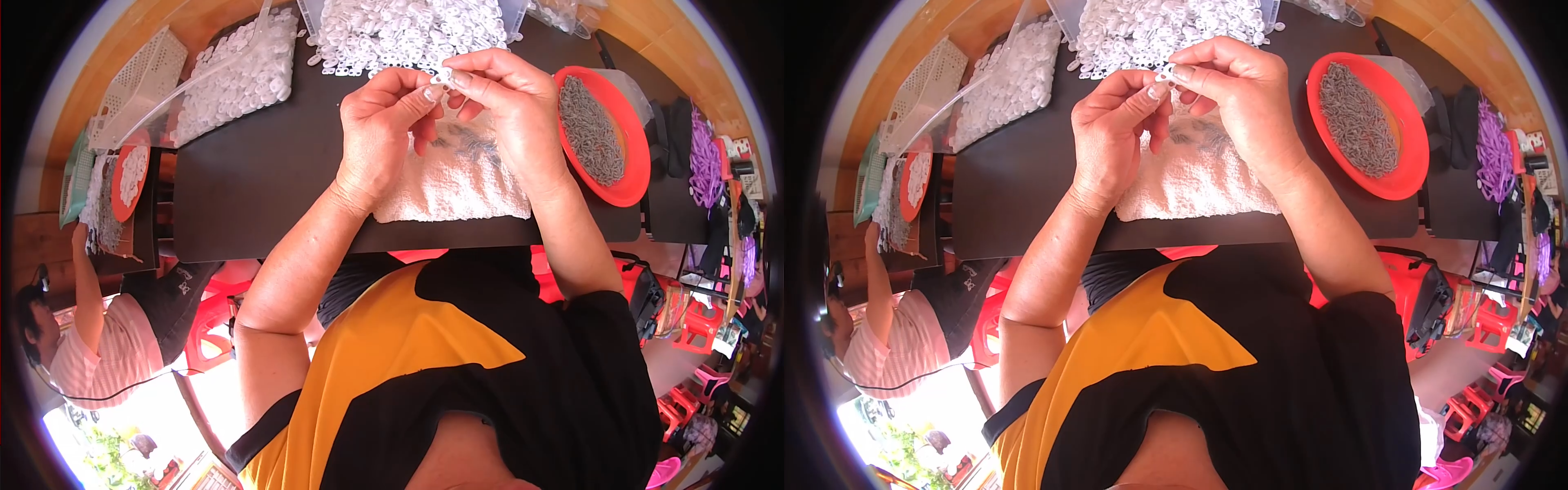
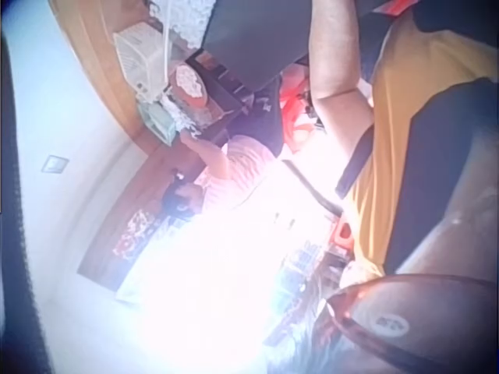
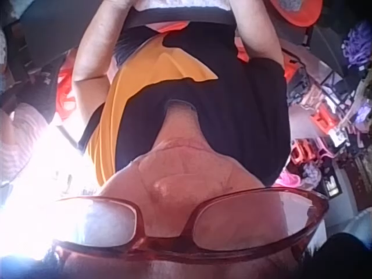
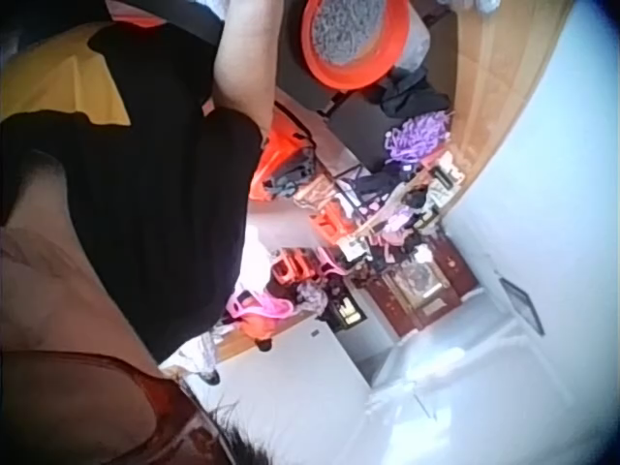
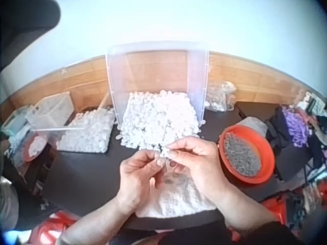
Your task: The recorder is manually inserting small metal pins into white plastic housings on a workbench.
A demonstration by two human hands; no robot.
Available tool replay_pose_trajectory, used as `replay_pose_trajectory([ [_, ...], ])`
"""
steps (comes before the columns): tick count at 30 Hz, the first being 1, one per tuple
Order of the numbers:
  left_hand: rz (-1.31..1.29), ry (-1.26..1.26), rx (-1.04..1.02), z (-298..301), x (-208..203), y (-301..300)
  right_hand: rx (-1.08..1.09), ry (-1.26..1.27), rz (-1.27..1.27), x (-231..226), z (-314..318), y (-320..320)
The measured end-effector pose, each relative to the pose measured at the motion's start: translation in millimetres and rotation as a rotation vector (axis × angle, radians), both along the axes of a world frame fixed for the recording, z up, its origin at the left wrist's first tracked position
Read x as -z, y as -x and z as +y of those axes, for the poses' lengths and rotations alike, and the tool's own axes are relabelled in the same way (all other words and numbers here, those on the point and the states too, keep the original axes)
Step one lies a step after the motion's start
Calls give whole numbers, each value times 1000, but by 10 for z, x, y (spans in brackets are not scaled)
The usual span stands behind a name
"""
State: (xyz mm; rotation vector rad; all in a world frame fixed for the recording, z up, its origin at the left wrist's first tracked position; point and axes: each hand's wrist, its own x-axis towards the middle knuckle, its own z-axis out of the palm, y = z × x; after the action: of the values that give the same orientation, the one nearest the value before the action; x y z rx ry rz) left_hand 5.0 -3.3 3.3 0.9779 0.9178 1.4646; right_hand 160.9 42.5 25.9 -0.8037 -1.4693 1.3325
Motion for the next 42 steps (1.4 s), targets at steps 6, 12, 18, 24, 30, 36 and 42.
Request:
replay_pose_trajectory([
  [6, 11, 20, -12, -11, -16, -12, -13, -2, 11, -2, -7, 10],
  [12, 24, 9, -19, -6, 1, -10, -1, -10, 6, 29, -9, 37],
  [18, 38, -33, -22, -14, -13, -20, -39, 36, 39, 9, 50, -28],
  [24, 47, -69, -37, -4, 3, 0, -107, 70, 32, -40, 77, -83],
  [30, 80, -125, -28, 13, 31, -7, -146, 113, 16, -80, 76, -98],
  [36, 63, -177, -25, 14, 26, -18, -206, 125, 28, -81, 114, -128],
  [42, 80, -185, -7, -15, 7, -7, -252, 194, 17, -105, 110, -128],
])
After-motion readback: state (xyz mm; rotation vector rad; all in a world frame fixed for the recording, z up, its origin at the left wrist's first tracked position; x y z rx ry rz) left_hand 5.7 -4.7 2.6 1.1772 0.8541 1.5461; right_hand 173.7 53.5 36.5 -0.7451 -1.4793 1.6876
